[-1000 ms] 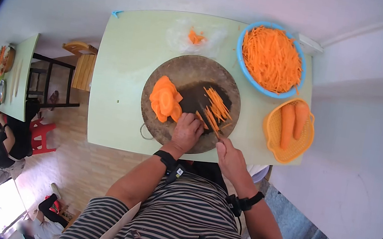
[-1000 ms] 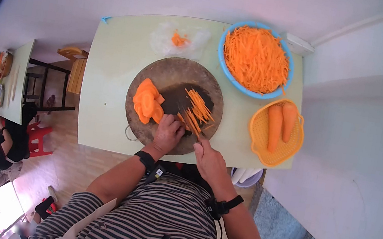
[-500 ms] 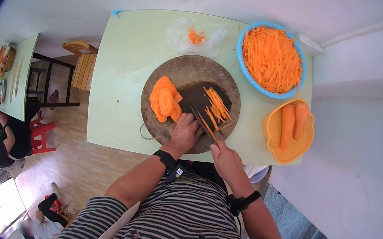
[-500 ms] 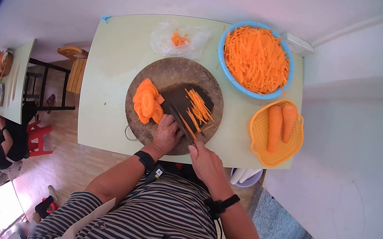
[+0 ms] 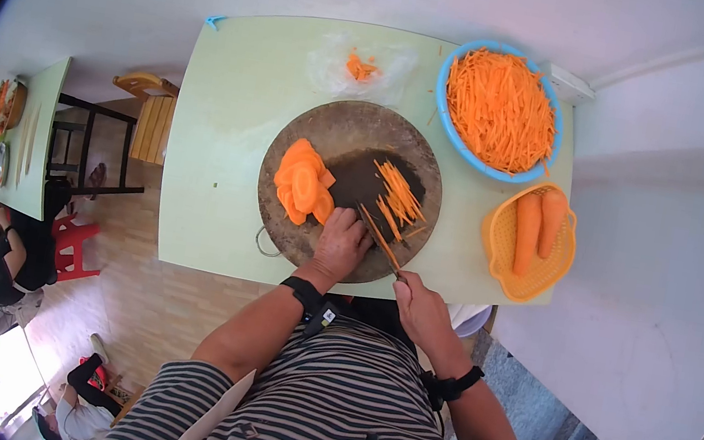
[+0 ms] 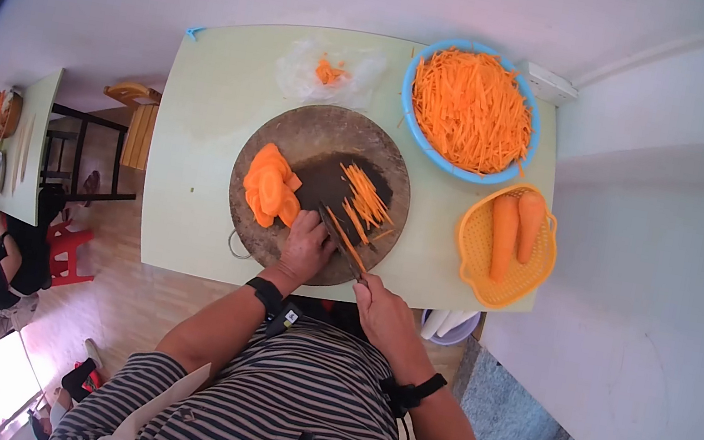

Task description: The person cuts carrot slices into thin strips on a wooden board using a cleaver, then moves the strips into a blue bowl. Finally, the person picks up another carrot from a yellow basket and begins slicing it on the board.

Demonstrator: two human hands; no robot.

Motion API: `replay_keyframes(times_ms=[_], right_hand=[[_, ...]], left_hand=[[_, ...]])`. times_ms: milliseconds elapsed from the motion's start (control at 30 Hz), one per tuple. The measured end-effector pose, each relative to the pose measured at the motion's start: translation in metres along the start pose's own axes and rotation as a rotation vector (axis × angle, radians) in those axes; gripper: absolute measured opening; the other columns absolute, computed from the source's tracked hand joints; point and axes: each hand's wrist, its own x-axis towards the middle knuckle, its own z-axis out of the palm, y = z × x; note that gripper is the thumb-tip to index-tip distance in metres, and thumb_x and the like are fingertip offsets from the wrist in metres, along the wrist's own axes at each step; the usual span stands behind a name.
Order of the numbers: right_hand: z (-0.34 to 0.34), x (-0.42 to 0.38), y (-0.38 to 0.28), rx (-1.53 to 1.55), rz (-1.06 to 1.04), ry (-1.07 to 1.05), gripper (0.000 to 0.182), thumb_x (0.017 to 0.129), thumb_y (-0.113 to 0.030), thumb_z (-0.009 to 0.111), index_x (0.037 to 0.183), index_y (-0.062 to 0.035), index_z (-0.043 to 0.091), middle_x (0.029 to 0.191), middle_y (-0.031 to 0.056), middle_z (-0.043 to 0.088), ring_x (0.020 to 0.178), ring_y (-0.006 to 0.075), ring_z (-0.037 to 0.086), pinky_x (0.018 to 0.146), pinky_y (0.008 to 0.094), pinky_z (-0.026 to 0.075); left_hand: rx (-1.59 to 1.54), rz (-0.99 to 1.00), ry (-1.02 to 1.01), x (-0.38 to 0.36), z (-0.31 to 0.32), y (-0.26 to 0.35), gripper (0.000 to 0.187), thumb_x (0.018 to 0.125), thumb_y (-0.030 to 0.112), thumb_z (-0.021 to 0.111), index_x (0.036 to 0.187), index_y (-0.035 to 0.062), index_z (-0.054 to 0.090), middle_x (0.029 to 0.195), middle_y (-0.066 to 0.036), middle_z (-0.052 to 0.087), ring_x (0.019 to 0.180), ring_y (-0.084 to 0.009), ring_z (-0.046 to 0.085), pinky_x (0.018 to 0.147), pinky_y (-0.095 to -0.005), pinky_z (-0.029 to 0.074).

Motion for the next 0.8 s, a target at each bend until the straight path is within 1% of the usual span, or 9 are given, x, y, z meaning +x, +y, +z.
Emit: replay_keyframes(times_ms=[200, 267, 300, 367, 400, 467, 600, 667, 800], right_hand=[[-0.002, 0.004, -0.01, -0.031, 0.013, -0.005, 0.033, 0.107, -0.034, 0.049, 0.122, -0.0063, 0.058, 0.089, 0.0269, 0.071, 0.086, 0.0484, 0.068, 0.074, 0.0569, 0.053], [-0.004, 0.013, -0.019, -0.074, 0.1, -0.077, 0.034, 0.107, -0.033, 0.049, 0.126, -0.0068, 0.059, 0.094, 0.0289, 0.07, 0.092, 0.0491, 0.067, 0.08, 0.0548, 0.053], [-0.001, 0.018, -0.019, -0.072, 0.103, -0.072, 0.034, 0.107, -0.033, 0.049, 0.126, -0.0068, 0.059, 0.094, 0.0289, 0.07, 0.092, 0.0491, 0.067, 0.08, 0.0548, 0.053], [0.008, 0.029, -0.013, -0.039, 0.016, 0.017, 0.035, 0.107, -0.037, 0.048, 0.121, -0.0064, 0.058, 0.088, 0.0265, 0.071, 0.086, 0.0495, 0.067, 0.074, 0.0579, 0.053], [0.01, 0.033, -0.01, -0.037, 0.015, 0.021, 0.035, 0.107, -0.037, 0.048, 0.121, -0.0064, 0.058, 0.088, 0.0265, 0.071, 0.086, 0.0495, 0.067, 0.074, 0.0579, 0.053], [0.014, 0.038, -0.003, 0.106, 0.009, 0.136, 0.036, 0.108, -0.038, 0.048, 0.122, -0.0058, 0.058, 0.09, 0.0277, 0.07, 0.087, 0.0503, 0.067, 0.075, 0.0575, 0.053], [0.001, 0.023, -0.005, 0.14, -0.049, 0.142, 0.037, 0.108, -0.038, 0.047, 0.123, -0.0058, 0.058, 0.092, 0.0286, 0.07, 0.089, 0.0507, 0.066, 0.076, 0.0569, 0.053], [0.001, 0.015, -0.003, 0.053, -0.001, 0.036, 0.037, 0.108, -0.037, 0.047, 0.123, -0.0058, 0.058, 0.093, 0.0286, 0.07, 0.089, 0.0504, 0.067, 0.078, 0.0566, 0.053], [0.004, 0.005, -0.001, 0.043, 0.011, -0.003, 0.036, 0.108, -0.037, 0.048, 0.123, -0.0062, 0.058, 0.093, 0.0278, 0.07, 0.089, 0.0499, 0.067, 0.077, 0.0567, 0.053]], left_hand=[[-0.009, -0.011, -0.004, 0.001, -0.001, 0.0, 0.019, 0.072, 0.005, 0.076, 0.089, 0.0032, 0.067, 0.09, -0.013, 0.054, 0.09, -0.0336, 0.054, 0.08, -0.0423, 0.048], [-0.013, -0.008, -0.008, 0.002, -0.001, 0.001, 0.019, 0.072, 0.005, 0.076, 0.089, 0.0034, 0.067, 0.09, -0.012, 0.054, 0.089, -0.0336, 0.054, 0.08, -0.0422, 0.048], [-0.016, -0.003, -0.011, 0.002, -0.001, 0.001, 0.019, 0.072, 0.005, 0.076, 0.089, 0.0036, 0.067, 0.089, -0.012, 0.054, 0.089, -0.0336, 0.054, 0.08, -0.0421, 0.048], [-0.011, 0.003, -0.005, 0.0, 0.002, -0.002, 0.018, 0.073, 0.004, 0.075, 0.089, 0.0037, 0.067, 0.09, -0.013, 0.055, 0.089, -0.0337, 0.055, 0.08, -0.0421, 0.049], [-0.006, 0.004, 0.003, 0.0, 0.003, -0.002, 0.018, 0.073, 0.004, 0.075, 0.089, 0.0038, 0.066, 0.09, -0.013, 0.055, 0.089, -0.0338, 0.055, 0.081, -0.0421, 0.049], [-0.025, 0.014, 0.019, 0.001, 0.005, -0.002, 0.017, 0.073, 0.003, 0.075, 0.088, 0.0039, 0.066, 0.091, -0.013, 0.056, 0.09, -0.0338, 0.056, 0.081, -0.0422, 0.049], [-0.036, 0.002, 0.028, -0.002, 0.006, -0.003, 0.018, 0.073, 0.003, 0.075, 0.088, 0.0036, 0.065, 0.095, -0.013, 0.059, 0.093, -0.0342, 0.057, 0.081, -0.0425, 0.049], [-0.023, -0.001, 0.019, -0.002, 0.006, -0.003, 0.018, 0.073, 0.003, 0.075, 0.088, 0.0032, 0.065, 0.094, -0.013, 0.058, 0.092, -0.0346, 0.056, 0.08, -0.0428, 0.049], [-0.006, -0.012, -0.023, -0.001, 0.0, -0.001, 0.02, 0.072, 0.003, 0.075, 0.089, 0.0021, 0.064, 0.091, -0.014, 0.054, 0.089, -0.0356, 0.054, 0.079, -0.0439, 0.048]])
